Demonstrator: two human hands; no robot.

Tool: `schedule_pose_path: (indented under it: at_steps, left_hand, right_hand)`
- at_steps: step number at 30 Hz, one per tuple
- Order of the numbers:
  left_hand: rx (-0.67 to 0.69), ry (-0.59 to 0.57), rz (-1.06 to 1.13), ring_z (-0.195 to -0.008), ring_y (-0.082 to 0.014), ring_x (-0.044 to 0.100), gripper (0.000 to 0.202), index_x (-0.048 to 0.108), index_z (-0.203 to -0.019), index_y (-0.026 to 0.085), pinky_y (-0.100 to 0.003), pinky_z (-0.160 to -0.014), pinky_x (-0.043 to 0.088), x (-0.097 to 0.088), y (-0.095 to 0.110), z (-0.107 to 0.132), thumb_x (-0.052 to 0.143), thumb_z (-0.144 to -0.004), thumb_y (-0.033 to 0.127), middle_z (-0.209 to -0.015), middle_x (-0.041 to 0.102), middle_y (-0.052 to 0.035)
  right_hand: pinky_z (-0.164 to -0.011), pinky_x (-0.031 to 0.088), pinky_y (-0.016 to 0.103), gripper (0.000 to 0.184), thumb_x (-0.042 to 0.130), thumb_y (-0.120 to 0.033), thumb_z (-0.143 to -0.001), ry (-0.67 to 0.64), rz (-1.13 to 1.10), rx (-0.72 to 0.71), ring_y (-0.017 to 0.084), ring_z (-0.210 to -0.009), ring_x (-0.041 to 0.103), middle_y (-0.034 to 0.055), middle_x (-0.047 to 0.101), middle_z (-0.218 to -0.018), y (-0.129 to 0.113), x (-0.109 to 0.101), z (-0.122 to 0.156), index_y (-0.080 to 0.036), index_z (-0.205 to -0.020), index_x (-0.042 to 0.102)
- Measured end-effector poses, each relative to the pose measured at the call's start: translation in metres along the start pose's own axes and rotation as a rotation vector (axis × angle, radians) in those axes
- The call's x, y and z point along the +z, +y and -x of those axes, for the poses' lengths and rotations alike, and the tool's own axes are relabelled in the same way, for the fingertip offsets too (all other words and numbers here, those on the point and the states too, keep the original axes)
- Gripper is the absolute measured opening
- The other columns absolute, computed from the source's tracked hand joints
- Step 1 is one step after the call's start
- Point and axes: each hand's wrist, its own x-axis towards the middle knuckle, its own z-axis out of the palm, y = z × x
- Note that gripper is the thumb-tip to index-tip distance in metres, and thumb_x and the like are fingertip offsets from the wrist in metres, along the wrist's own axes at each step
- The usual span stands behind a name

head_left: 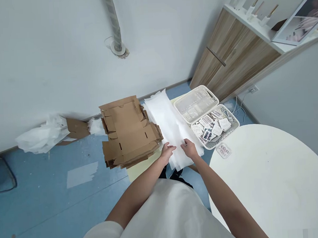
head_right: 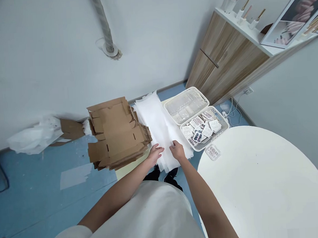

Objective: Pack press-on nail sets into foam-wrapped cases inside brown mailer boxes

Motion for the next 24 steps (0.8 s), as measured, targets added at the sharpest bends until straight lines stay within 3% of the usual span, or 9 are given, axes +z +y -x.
schedule_pose_path:
  at_steps: [3, 6, 8, 10, 12, 15, 17, 19, 24]
  left_hand:
    - [-0.002, -0.065, 0.091, -0.087, -0.0164, 0.056, 0.05, 0.046, -0.108, 0.019, -0.029, -0.073, 0.042, 0.004, 0.006, 0.002, 0.065, -0.064, 0.035, -0.1, 0.055, -0.008]
    - [0.05, -0.012, 0.037, -0.079, -0.0151, 0.056, 0.032, 0.056, -0.088, 0.018, -0.026, -0.067, 0.042, 0.007, 0.009, 0.003, 0.066, -0.063, 0.036, -0.09, 0.059, -0.0055]
    - [0.077, 0.031, 0.021, -0.074, -0.0146, 0.056, 0.022, 0.057, -0.075, 0.017, -0.025, -0.064, 0.042, 0.008, 0.01, 0.002, 0.065, -0.063, 0.034, -0.081, 0.06, -0.0036]
    - [0.106, 0.063, 0.048, -0.07, -0.0141, 0.057, 0.017, 0.055, -0.069, 0.017, -0.025, -0.063, 0.042, 0.009, 0.01, 0.002, 0.063, -0.065, 0.032, -0.073, 0.059, -0.0019]
    - [0.141, 0.069, 0.102, -0.069, -0.0138, 0.058, 0.015, 0.054, -0.068, 0.017, -0.026, -0.064, 0.044, 0.009, 0.011, 0.002, 0.062, -0.066, 0.03, -0.07, 0.059, -0.0011]
    - [0.154, 0.004, 0.207, -0.068, -0.0137, 0.061, 0.015, 0.054, -0.072, 0.016, -0.029, -0.071, 0.046, 0.008, 0.015, 0.006, 0.062, -0.068, 0.027, -0.073, 0.062, -0.0026]
    - [0.143, -0.079, 0.285, -0.068, -0.0135, 0.062, 0.016, 0.054, -0.08, 0.016, -0.031, -0.075, 0.046, 0.006, 0.018, 0.01, 0.062, -0.07, 0.026, -0.076, 0.064, -0.0039]
    - [0.117, -0.166, 0.369, -0.071, -0.0137, 0.062, 0.023, 0.053, -0.091, 0.017, -0.033, -0.077, 0.046, 0.004, 0.023, 0.015, 0.061, -0.071, 0.024, -0.08, 0.065, -0.0046]
    - [-0.037, -0.292, 0.46, -0.08, -0.0161, 0.062, 0.037, 0.051, -0.107, 0.023, -0.034, -0.078, 0.047, 0.0, 0.036, 0.028, 0.059, -0.071, 0.024, -0.09, 0.064, -0.0032]
  right_hand:
    - [-0.057, 0.038, 0.026, 0.021, 0.049, -0.04, -0.067, -0.084, -0.144, -0.051, 0.013, -0.06, 0.046, -0.0026, 0.05, -0.065, -0.01, -0.007, 0.003, -0.019, -0.07, 0.048]
    - [-0.056, 0.039, 0.025, 0.026, 0.05, -0.045, -0.067, -0.237, -0.363, -0.06, 0.012, -0.06, 0.047, -0.0028, 0.051, -0.067, -0.018, -0.015, 0.005, -0.02, -0.073, 0.047]
    - [-0.055, 0.039, 0.025, 0.028, 0.05, -0.047, -0.067, -0.274, -0.383, -0.06, 0.012, -0.059, 0.047, -0.0029, 0.05, -0.066, -0.019, -0.018, 0.005, -0.02, -0.072, 0.046]
    - [-0.057, 0.04, 0.027, 0.029, 0.051, -0.048, -0.067, -0.172, -0.259, -0.047, 0.013, -0.059, 0.046, -0.0027, 0.049, -0.064, -0.015, -0.019, 0.002, -0.019, -0.07, 0.047]
    - [-0.061, 0.041, 0.03, 0.028, 0.05, -0.047, -0.068, 0.016, -0.083, -0.026, 0.015, -0.063, 0.048, -0.0004, 0.05, -0.068, -0.009, -0.018, -0.001, -0.019, -0.074, 0.049]
    - [-0.075, 0.041, 0.037, 0.038, 0.047, -0.043, -0.071, 0.235, 0.066, -0.056, 0.021, -0.085, 0.051, 0.0089, 0.053, -0.094, -0.002, -0.014, -0.002, -0.016, -0.098, 0.05]
    - [-0.085, 0.037, 0.04, 0.048, 0.046, -0.044, -0.073, 0.277, 0.058, -0.096, 0.023, -0.101, 0.047, 0.0133, 0.049, -0.11, -0.002, -0.014, 0.0, -0.015, -0.111, 0.045]
    - [-0.09, 0.035, 0.04, 0.054, 0.043, -0.048, -0.075, 0.223, -0.02, -0.09, 0.023, -0.109, 0.043, 0.0141, 0.047, -0.117, -0.007, -0.017, 0.002, -0.016, -0.118, 0.042]
    - [-0.084, 0.041, 0.035, 0.057, 0.032, -0.057, -0.079, -0.106, -0.369, 0.027, 0.019, -0.107, 0.049, 0.0095, 0.048, -0.122, -0.029, -0.033, -0.004, -0.022, -0.124, 0.038]
